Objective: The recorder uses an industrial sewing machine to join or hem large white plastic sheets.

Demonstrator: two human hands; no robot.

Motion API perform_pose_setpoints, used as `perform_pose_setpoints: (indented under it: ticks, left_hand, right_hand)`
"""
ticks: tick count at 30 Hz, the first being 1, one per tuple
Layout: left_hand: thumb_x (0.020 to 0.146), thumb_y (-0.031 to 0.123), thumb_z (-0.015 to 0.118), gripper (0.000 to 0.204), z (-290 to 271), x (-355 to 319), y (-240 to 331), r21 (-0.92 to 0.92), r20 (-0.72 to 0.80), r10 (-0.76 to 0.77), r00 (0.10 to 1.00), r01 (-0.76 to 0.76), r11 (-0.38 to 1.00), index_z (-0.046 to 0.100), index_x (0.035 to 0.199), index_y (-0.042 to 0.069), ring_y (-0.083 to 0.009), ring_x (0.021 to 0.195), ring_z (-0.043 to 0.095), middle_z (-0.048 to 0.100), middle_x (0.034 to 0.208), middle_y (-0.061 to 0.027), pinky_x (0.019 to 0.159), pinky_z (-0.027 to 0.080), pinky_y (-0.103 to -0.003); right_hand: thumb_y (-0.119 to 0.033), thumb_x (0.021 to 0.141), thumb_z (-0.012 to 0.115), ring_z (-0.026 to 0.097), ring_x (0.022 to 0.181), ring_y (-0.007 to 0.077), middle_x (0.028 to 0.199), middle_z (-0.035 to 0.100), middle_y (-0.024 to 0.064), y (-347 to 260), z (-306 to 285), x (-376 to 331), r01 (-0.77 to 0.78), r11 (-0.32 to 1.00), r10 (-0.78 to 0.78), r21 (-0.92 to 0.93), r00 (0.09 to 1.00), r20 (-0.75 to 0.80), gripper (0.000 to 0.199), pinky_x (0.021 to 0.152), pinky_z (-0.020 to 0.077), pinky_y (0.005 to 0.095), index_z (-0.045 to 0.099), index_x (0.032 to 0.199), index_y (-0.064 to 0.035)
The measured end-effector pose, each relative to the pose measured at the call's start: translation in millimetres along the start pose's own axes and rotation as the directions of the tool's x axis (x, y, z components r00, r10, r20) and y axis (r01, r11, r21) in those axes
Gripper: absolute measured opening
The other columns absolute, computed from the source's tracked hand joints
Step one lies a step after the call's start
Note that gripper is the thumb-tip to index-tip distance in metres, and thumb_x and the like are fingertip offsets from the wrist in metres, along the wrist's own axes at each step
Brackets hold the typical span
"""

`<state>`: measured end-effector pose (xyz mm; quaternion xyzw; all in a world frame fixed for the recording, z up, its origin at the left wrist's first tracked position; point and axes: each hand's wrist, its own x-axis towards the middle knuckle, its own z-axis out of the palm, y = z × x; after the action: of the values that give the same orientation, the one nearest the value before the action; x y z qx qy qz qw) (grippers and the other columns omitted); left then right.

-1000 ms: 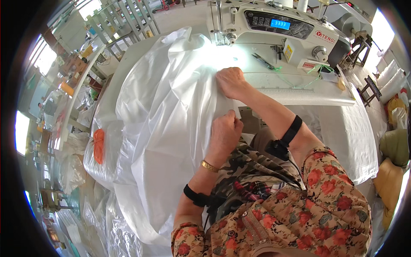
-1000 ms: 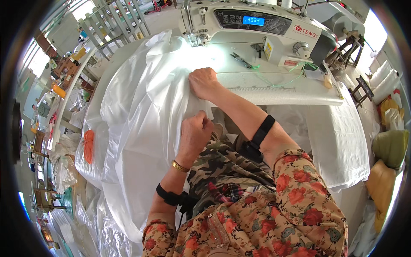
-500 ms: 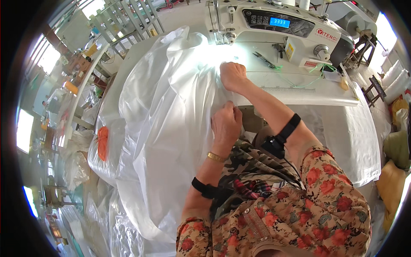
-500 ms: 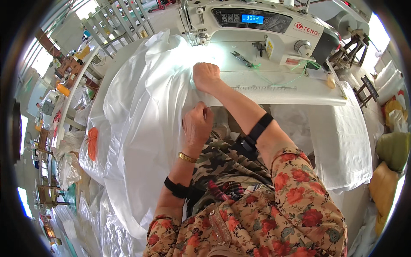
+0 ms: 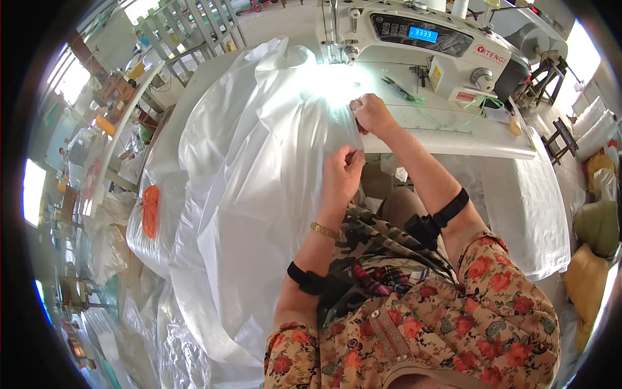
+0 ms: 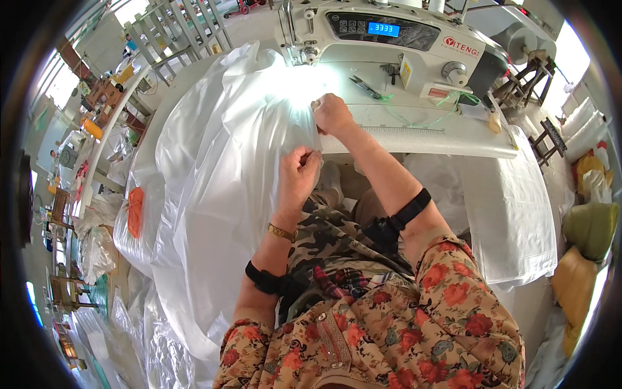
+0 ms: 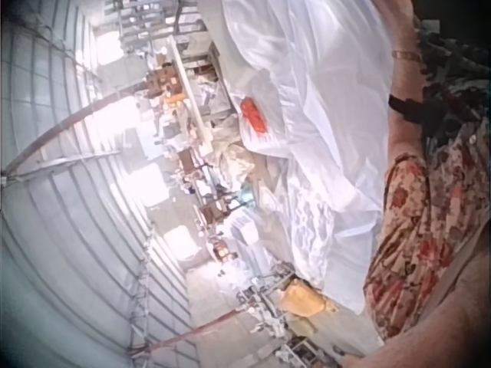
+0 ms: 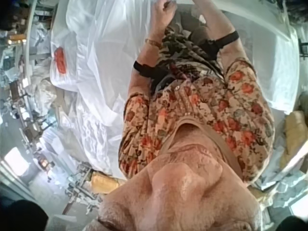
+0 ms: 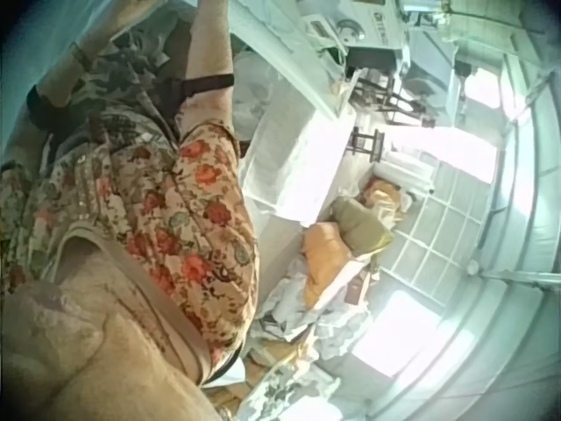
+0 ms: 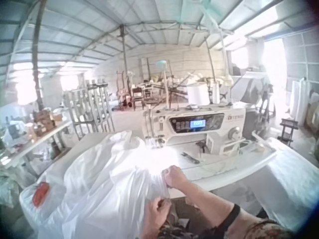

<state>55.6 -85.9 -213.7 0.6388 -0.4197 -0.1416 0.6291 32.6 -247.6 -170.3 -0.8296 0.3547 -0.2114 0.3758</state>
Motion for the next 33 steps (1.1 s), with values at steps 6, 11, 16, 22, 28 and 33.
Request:
perform_pose_setpoints:
  ticks: [6,11,16,22,28,33]
  left_hand:
    - [0.089,0.012,0.062,0.019,0,-2,1,-0.239,0.028,-0.227,0.974,0.227,0.944,0.061,0.074,0.0,-0.0023,0.051,0.037,0.051,0.061,0.0045,0.045,0.028,-0.023]
    - [0.09,0.013,0.062,0.019,-1,-3,1,-0.377,0.079,-0.333,0.94,0.338,0.863,0.058,0.077,0.001,-0.0031,0.05,0.041,0.051,0.062,0.0043,0.044,0.031,-0.023]
    - [0.085,0.008,0.063,0.01,3,-7,2,0.173,-0.091,0.079,0.993,-0.063,0.983,0.057,0.082,0.0,-0.0211,0.057,0.054,0.057,0.067,-0.0081,0.054,0.042,-0.034]
    - [0.079,0.003,0.063,0.01,11,-7,3,0.403,-0.152,0.251,0.956,-0.172,0.899,0.055,0.085,0.002,-0.033,0.065,0.059,0.061,0.074,-0.0141,0.06,0.045,-0.041]
    - [0.077,0.002,0.061,0.011,8,-9,9,0.531,-0.055,0.235,0.97,-0.171,0.83,0.052,0.083,0.002,-0.038,0.072,0.059,0.059,0.079,-0.0153,0.062,0.045,-0.046]
    - [0.077,0.002,0.062,0.013,9,-11,13,0.622,-0.063,0.268,0.961,-0.172,0.763,0.056,0.088,0.002,-0.035,0.075,0.06,0.059,0.085,-0.0156,0.065,0.046,-0.043]
  right_hand:
    - [-0.014,0.095,0.046,0.059,0.045,0.0199,0.058,0.061,0.0125,-3,-1,8,-0.037,0.99,0.021,0.133,0.992,0.125,0.032,0.04,0.0482,0.0322,0.064,0.078,0.0061]
    - [-0.014,0.096,0.044,0.063,0.047,0.0237,0.064,0.065,0.0164,-4,-4,13,-0.085,0.992,0.066,0.09,0.979,0.191,0.034,0.041,0.0519,0.0343,0.065,0.081,0.0079]
    - [-0.015,0.095,0.045,0.065,0.053,0.0245,0.072,0.067,0.0166,-1,-7,1,-0.139,0.967,0.07,0.214,0.951,0.302,0.03,0.045,0.0538,0.0334,0.064,0.088,0.008]
    - [-0.015,0.096,0.046,0.061,0.048,0.0176,0.071,0.064,0.0103,4,-9,-20,-0.185,0.91,0.071,0.37,0.951,0.302,0.025,0.042,0.0509,0.0293,0.062,0.089,0.003]
    - [-0.011,0.093,0.048,0.066,0.054,0.0207,0.072,0.065,0.0138,15,-11,-33,-0.182,0.883,0.04,0.433,0.947,0.318,0.023,0.044,0.0536,0.0309,0.062,0.089,0.0063]
    - [-0.013,0.093,0.05,0.066,0.055,0.0202,0.069,0.065,0.0121,19,1,-53,-0.133,0.869,0.008,0.476,0.967,0.256,0.024,0.046,0.053,0.0308,0.062,0.086,0.0066]
